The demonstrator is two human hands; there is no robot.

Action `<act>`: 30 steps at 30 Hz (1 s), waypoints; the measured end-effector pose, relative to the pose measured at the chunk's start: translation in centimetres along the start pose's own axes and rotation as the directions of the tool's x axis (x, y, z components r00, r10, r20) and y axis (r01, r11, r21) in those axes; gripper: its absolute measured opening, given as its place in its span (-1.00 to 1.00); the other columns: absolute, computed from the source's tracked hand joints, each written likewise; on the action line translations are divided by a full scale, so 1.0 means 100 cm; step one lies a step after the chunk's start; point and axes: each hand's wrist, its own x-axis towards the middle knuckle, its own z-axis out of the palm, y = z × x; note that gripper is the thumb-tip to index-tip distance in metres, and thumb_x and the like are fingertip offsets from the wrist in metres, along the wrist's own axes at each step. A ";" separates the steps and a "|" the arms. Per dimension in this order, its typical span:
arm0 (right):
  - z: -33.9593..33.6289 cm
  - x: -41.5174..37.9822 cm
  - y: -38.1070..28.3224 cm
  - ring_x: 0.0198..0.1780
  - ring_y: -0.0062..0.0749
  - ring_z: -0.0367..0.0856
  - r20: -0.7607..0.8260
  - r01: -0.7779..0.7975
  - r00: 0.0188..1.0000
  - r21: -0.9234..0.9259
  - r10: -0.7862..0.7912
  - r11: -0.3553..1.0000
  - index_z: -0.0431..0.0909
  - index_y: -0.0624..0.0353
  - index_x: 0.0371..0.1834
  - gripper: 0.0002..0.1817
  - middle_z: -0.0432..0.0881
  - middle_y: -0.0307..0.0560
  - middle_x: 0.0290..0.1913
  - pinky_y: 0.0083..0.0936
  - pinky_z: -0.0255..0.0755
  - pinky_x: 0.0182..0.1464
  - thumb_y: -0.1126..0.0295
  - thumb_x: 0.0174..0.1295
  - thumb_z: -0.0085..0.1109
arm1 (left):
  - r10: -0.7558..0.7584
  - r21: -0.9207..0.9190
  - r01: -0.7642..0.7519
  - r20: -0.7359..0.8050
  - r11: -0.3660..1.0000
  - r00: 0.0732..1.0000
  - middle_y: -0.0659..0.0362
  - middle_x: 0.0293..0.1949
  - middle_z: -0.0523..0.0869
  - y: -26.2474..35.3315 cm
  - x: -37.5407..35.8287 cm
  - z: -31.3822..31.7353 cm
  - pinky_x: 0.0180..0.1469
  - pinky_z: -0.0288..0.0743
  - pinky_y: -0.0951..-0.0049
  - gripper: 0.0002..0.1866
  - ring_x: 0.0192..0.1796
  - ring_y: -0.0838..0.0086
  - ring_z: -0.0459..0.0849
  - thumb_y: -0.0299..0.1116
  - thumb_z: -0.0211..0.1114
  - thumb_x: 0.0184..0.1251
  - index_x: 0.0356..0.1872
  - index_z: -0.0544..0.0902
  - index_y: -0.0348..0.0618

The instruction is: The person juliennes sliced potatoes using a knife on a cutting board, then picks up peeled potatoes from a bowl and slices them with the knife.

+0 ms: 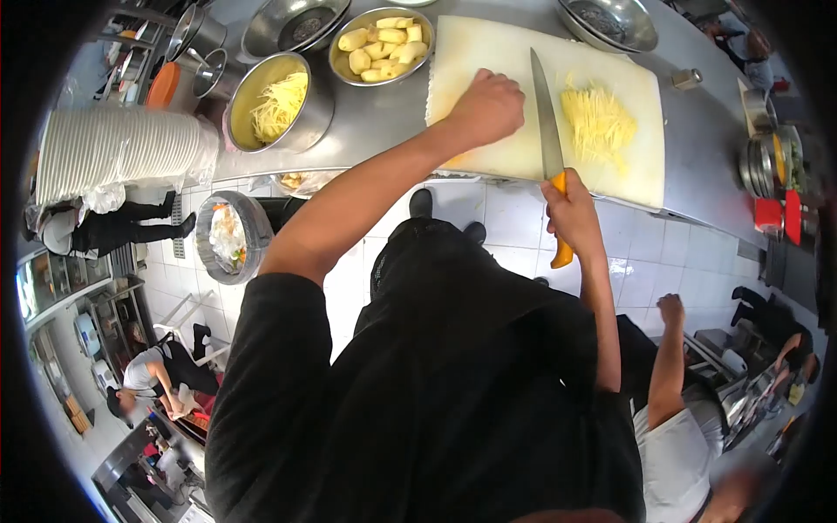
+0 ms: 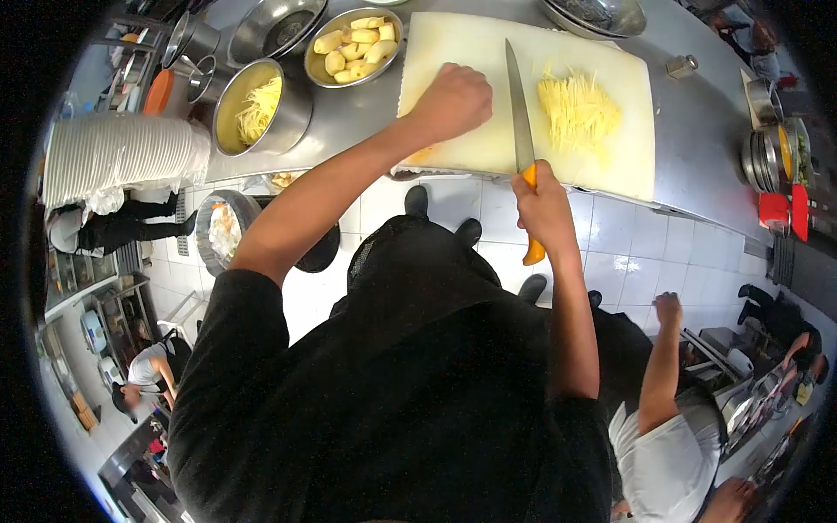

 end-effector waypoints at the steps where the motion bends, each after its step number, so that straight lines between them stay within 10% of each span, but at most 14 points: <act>1: -0.002 -0.002 -0.002 -0.67 -0.47 0.47 0.003 0.013 1.000 0.003 -0.013 1.000 0.36 0.24 -0.16 -0.75 0.47 -0.14 -0.56 -0.49 0.37 -0.62 0.26 0.42 0.09 | -0.065 -0.122 0.056 -0.070 0.991 0.995 0.17 -0.40 0.70 -0.006 0.001 -0.002 -0.02 0.48 0.24 -0.88 -0.25 0.27 0.66 -0.35 0.29 0.15 -0.49 0.71 -0.14; 6: -0.002 -0.003 -0.001 -0.65 -0.46 0.49 0.015 -0.007 1.000 0.000 0.007 1.000 0.37 0.25 -0.11 -0.74 0.48 -0.12 -0.54 -0.49 0.39 -0.58 0.25 0.42 0.08 | -0.516 -0.668 0.418 0.060 0.615 0.855 0.20 -0.35 0.75 -0.018 0.001 -0.044 -0.27 0.53 0.44 -0.80 -0.36 0.47 0.63 -0.26 0.36 0.28 -0.27 0.75 -0.20; 13: -0.001 -0.004 -0.005 -0.66 -0.44 0.50 0.020 -0.015 1.000 -0.029 0.015 0.999 0.38 0.25 -0.08 -0.73 0.50 -0.10 -0.53 -0.47 0.40 -0.58 0.25 0.42 0.07 | -0.360 -0.506 0.254 -0.122 0.824 0.925 0.14 -0.25 0.73 -0.032 -0.014 -0.070 -0.21 0.52 0.30 -0.88 -0.31 0.30 0.67 -0.38 0.31 0.28 -0.29 0.71 -0.21; 16: 0.000 -0.003 -0.005 -0.65 -0.43 0.51 0.016 -0.001 1.000 -0.046 0.001 0.999 0.38 0.24 -0.07 -0.73 0.50 -0.11 -0.52 -0.46 0.41 -0.57 0.25 0.42 0.08 | 0.125 -0.184 -0.170 -0.234 0.968 0.964 0.16 -0.13 0.72 -0.040 -0.043 -0.047 0.01 0.52 0.29 -0.89 -0.05 0.27 0.65 -0.48 0.33 0.25 -0.23 0.73 -0.20; 30: 0.020 -0.010 -0.004 -0.16 0.41 0.61 0.006 0.132 0.991 -0.243 -0.135 0.961 0.35 0.30 -0.02 -0.67 0.63 0.45 -0.33 0.11 0.41 -0.10 0.23 0.39 0.05 | -0.283 -0.308 0.204 -0.239 0.929 0.929 0.06 -0.09 0.71 -0.013 -0.069 -0.019 0.06 0.55 0.23 -0.80 -0.01 0.13 0.65 -0.36 0.40 0.24 -0.17 0.76 -0.21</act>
